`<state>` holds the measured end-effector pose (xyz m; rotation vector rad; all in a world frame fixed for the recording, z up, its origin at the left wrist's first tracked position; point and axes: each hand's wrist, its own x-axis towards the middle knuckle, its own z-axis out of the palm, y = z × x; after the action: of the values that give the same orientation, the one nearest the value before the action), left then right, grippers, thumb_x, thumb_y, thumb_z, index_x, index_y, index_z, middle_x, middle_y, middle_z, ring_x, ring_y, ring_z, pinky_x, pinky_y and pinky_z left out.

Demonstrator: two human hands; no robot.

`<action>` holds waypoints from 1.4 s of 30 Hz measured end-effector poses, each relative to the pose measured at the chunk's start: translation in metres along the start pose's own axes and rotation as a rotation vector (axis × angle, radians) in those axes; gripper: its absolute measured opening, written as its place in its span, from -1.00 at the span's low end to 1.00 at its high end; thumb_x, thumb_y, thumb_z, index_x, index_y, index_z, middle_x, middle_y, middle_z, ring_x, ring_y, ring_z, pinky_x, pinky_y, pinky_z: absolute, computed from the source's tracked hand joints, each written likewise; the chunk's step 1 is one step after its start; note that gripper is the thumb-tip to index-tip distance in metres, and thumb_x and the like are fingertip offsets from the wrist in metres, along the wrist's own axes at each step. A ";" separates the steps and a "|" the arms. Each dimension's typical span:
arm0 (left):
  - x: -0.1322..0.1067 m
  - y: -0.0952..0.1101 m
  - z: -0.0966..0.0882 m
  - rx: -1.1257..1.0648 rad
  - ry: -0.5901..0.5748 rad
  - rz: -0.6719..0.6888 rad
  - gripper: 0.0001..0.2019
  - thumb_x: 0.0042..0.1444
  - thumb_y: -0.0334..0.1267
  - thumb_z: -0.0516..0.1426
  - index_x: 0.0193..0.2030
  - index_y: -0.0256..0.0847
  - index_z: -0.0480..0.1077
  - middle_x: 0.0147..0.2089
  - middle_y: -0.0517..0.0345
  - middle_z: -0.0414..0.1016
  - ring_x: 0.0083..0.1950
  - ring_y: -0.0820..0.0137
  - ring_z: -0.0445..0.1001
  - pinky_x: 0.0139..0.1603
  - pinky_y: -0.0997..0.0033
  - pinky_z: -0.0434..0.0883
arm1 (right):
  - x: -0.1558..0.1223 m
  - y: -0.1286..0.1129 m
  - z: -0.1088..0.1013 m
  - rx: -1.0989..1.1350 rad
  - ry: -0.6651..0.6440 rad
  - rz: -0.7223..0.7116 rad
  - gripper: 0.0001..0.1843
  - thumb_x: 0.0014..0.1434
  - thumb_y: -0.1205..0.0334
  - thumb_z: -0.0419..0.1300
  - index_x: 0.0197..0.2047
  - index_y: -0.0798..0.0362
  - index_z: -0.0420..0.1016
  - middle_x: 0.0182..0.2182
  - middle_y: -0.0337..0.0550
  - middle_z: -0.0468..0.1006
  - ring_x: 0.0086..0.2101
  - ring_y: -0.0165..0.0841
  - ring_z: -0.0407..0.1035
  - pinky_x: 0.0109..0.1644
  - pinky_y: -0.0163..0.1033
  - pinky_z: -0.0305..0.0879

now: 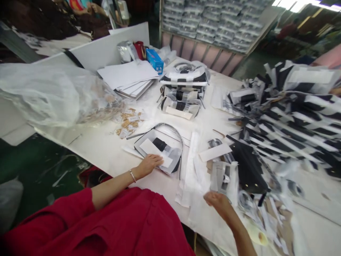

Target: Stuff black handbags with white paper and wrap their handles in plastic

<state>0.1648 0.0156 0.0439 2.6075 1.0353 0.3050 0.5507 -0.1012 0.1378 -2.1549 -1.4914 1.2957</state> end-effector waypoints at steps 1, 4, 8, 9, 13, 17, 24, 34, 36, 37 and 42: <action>0.000 0.001 -0.001 0.000 0.004 -0.005 -0.63 0.26 -0.46 0.03 0.15 -0.09 0.37 0.22 0.09 0.44 0.24 0.27 0.35 0.14 0.19 0.28 | 0.016 -0.027 0.007 0.022 -0.069 -0.045 -0.65 -0.05 -0.09 0.18 -0.55 0.05 0.47 -0.60 -0.22 0.47 -0.51 -0.35 0.31 -0.39 -0.24 0.22; 0.000 0.003 -0.003 0.003 0.005 -0.009 -0.64 0.25 -0.45 0.04 0.15 -0.08 0.37 0.22 0.11 0.44 0.23 0.29 0.35 0.14 0.21 0.28 | 0.066 -0.112 0.031 -0.030 -0.241 -0.163 -0.71 -0.01 0.00 0.19 -0.45 0.07 0.52 -0.56 -0.27 0.48 -0.50 -0.40 0.30 -0.38 -0.29 0.19; 0.000 0.007 -0.006 0.005 0.008 -0.017 -0.64 0.27 -0.43 0.04 0.16 -0.07 0.36 0.23 0.13 0.42 0.24 0.28 0.34 0.14 0.21 0.27 | 0.124 -0.194 0.068 -0.383 -0.377 -0.337 -0.78 0.01 0.08 0.22 -0.42 0.05 0.56 -0.52 -0.29 0.53 -0.45 -0.41 0.36 -0.38 -0.34 0.19; 0.000 0.008 -0.007 0.004 0.012 -0.025 -0.64 0.27 -0.43 0.03 0.17 -0.08 0.36 0.23 0.13 0.42 0.24 0.27 0.34 0.14 0.20 0.27 | 0.135 -0.206 0.076 -0.533 -0.383 -0.360 -0.80 0.01 0.09 0.23 -0.41 0.03 0.58 -0.50 -0.29 0.55 -0.43 -0.41 0.38 -0.39 -0.34 0.19; 0.000 0.012 -0.009 -0.015 0.029 -0.046 -0.66 0.28 -0.44 0.01 0.14 -0.10 0.38 0.23 0.13 0.43 0.22 0.29 0.34 0.17 0.22 0.25 | 0.171 -0.227 0.107 -0.890 -0.410 -0.393 -0.86 -0.07 0.11 0.35 -0.41 -0.03 0.62 -0.42 -0.21 0.62 -0.35 -0.32 0.48 -0.36 -0.33 0.23; 0.000 0.014 -0.006 -0.032 0.038 -0.064 -0.67 0.28 -0.44 0.01 0.12 -0.11 0.39 0.22 0.09 0.43 0.21 0.30 0.35 0.16 0.23 0.25 | 0.190 -0.227 0.129 -1.071 -0.391 -0.443 -0.83 -0.11 0.14 0.42 -0.40 0.00 0.63 -0.32 -0.04 0.65 -0.22 -0.16 0.52 -0.17 -0.21 0.30; 0.000 0.011 0.004 -0.046 0.052 -0.081 -0.68 0.28 -0.44 0.01 0.10 -0.11 0.40 0.19 0.12 0.46 0.20 0.29 0.36 0.16 0.23 0.25 | 0.211 -0.221 0.117 -1.210 -0.250 -0.653 -0.44 -0.09 -0.09 0.43 -0.09 0.08 0.54 -0.06 0.16 0.57 0.03 0.01 0.39 0.14 0.02 0.11; 0.000 0.011 0.002 -0.036 0.044 -0.078 -0.70 0.30 -0.41 0.01 0.10 -0.09 0.39 0.19 0.13 0.45 0.21 0.31 0.34 0.15 0.24 0.24 | 0.214 -0.186 0.077 -0.958 -0.073 -0.443 -0.53 0.12 -0.20 0.24 -0.07 -0.03 0.46 -0.06 -0.10 0.55 -0.07 -0.22 0.42 -0.05 -0.16 0.19; 0.001 0.011 0.003 -0.025 0.043 -0.075 -0.71 0.31 -0.38 0.02 0.11 -0.08 0.39 0.20 0.12 0.45 0.21 0.31 0.34 0.14 0.24 0.24 | 0.205 -0.179 0.089 -0.927 -0.022 -0.420 -0.54 0.13 -0.18 0.23 -0.06 -0.02 0.47 -0.06 -0.06 0.55 -0.05 -0.18 0.41 -0.01 -0.12 0.18; 0.001 0.011 0.003 -0.018 0.043 -0.072 -0.71 0.32 -0.37 0.02 0.11 -0.08 0.39 0.20 0.12 0.44 0.21 0.31 0.33 0.14 0.24 0.24 | 0.201 -0.176 0.093 -0.926 0.041 -0.413 -0.54 0.14 -0.14 0.23 -0.04 0.00 0.46 -0.06 -0.02 0.54 -0.03 -0.15 0.39 0.01 -0.09 0.17; 0.000 0.012 0.003 0.003 0.048 -0.070 -0.70 0.31 -0.36 0.02 0.13 -0.07 0.38 0.21 0.08 0.43 0.21 0.29 0.33 0.14 0.22 0.24 | 0.176 -0.177 0.104 -0.578 0.288 -0.491 -0.67 0.16 0.11 0.22 -0.03 0.04 0.47 -0.07 0.05 0.54 -0.07 -0.12 0.40 0.04 -0.03 0.20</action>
<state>0.1735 0.0071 0.0458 2.5718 1.1414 0.3513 0.3739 0.0984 0.0898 -1.9387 -2.2551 0.4021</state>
